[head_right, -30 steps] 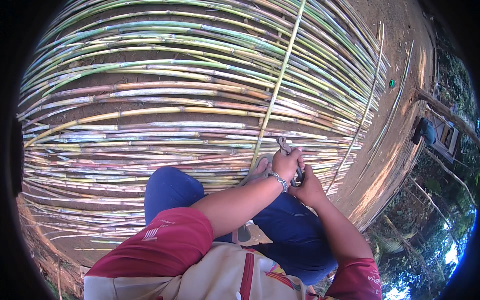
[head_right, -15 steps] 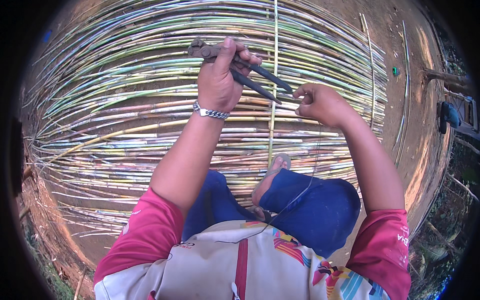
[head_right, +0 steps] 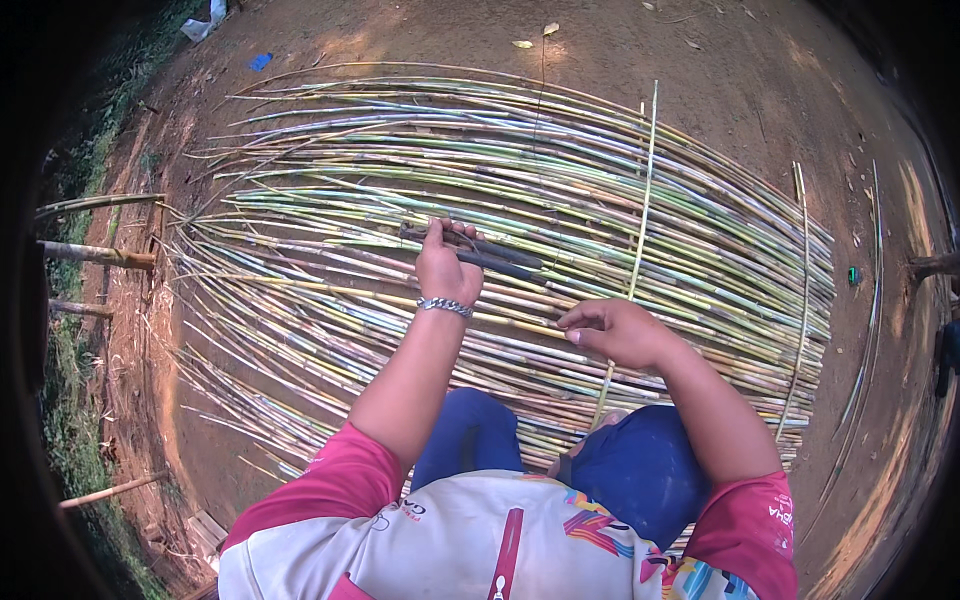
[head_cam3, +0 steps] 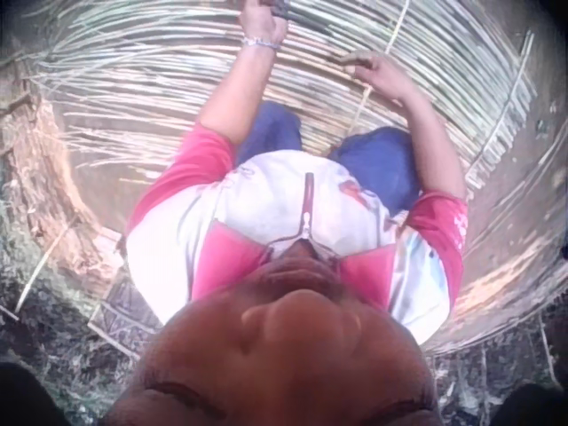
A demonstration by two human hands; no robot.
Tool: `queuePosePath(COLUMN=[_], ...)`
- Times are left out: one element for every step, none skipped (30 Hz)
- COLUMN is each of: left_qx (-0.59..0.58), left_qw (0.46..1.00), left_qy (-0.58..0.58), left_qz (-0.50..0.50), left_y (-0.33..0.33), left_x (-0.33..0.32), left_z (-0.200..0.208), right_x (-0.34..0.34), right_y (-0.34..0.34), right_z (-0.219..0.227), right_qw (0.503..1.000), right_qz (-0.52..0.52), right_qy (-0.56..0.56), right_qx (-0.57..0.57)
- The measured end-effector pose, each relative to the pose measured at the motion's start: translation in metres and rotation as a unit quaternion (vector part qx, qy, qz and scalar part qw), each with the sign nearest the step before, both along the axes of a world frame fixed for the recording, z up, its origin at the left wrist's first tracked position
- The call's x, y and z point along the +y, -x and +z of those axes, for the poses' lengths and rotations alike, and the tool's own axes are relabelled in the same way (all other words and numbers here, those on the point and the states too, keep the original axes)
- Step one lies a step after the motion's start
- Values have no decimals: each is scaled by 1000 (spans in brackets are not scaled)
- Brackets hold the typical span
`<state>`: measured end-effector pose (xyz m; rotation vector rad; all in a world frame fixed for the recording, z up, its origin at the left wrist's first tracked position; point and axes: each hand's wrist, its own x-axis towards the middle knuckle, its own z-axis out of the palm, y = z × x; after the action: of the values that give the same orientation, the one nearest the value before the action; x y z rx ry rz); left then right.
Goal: The person sits on the ground and weaves a long bamboo strip through a pre-laid grid of bamboo poles. They use their hands to pull the strip through the weave and a knife to trim the excess length of the strip.
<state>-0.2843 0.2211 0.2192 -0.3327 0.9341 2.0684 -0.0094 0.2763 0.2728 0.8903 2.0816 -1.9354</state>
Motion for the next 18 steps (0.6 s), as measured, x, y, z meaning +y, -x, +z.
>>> queuePosePath(left_qx=[8, 18, 25, 24, 15, 9, -7, -24, -30, -12, 17, 46, 75, 74, 77, 76, 98, 143], left_qw=[1000, 1000, 1000, 999, 998, 994, 990, 985, 985, 985, 983, 981, 979, 983, 986, 989, 988, 983], left_qy=[6, 11, 12, 7, -23, -59, -91, -121, -111, -114, -126, -134, -139, -129, -116, -110, -92, -65], left_qz=[-8, -14, -15, -39, -64, -90, -107, -123, -127, -131, -133, -133, -131, -111, -87, -68, -73, -95], left_y=[0, 3, 6, -3, -9, -13, -16, -19, -20, -21, -17, -12, -5, 1, 9, 14, 21, 26], left_x=[-6, -13, -20, -23, -28, -30, -35, -40, -45, -48, -50, -56, -60, -61, -67, -67, -71, -75], left_z=[7, 9, 5, 18, 22, 29, 40, 52, 69, 81, 86, 89, 97, 100, 106, 113, 119, 126], right_x=[-13, -23, -28, -26, -17, -1, 12, 23, 28, 21, 7, -12, -28, -40, -52, -60, -66, -68], right_y=[17, 34, 48, 55, 60, 59, 61, 61, 60, 61, 62, 64, 66, 66, 68, 61, 56, 52], right_z=[20, 35, 37, 38, 39, 24, 10, -4, -19, -28, -27, -26, -29, -31, -18, -18, -14, -7], right_qw=[999, 996, 989, 977, 970, 965, 955, 931, 934, 921, 918, 913, 910, 909, 910, 901, 934, 958], right_qz=[-30, -27, -49, -73, -103, -137, -189, -234, -202, -178, -152, -124, -142, -163, -160, -195, -158, -122], right_qy=[14, -39, -57, -82, -84, -69, 44, 159, 226, 283, 308, 337, 330, 318, 299, 312, 231, 148], right_qx=[16, 71, 129, 180, 205, 211, 225, 233, 190, 201, 199, 194, 206, 215, 240, 230, 222, 214])
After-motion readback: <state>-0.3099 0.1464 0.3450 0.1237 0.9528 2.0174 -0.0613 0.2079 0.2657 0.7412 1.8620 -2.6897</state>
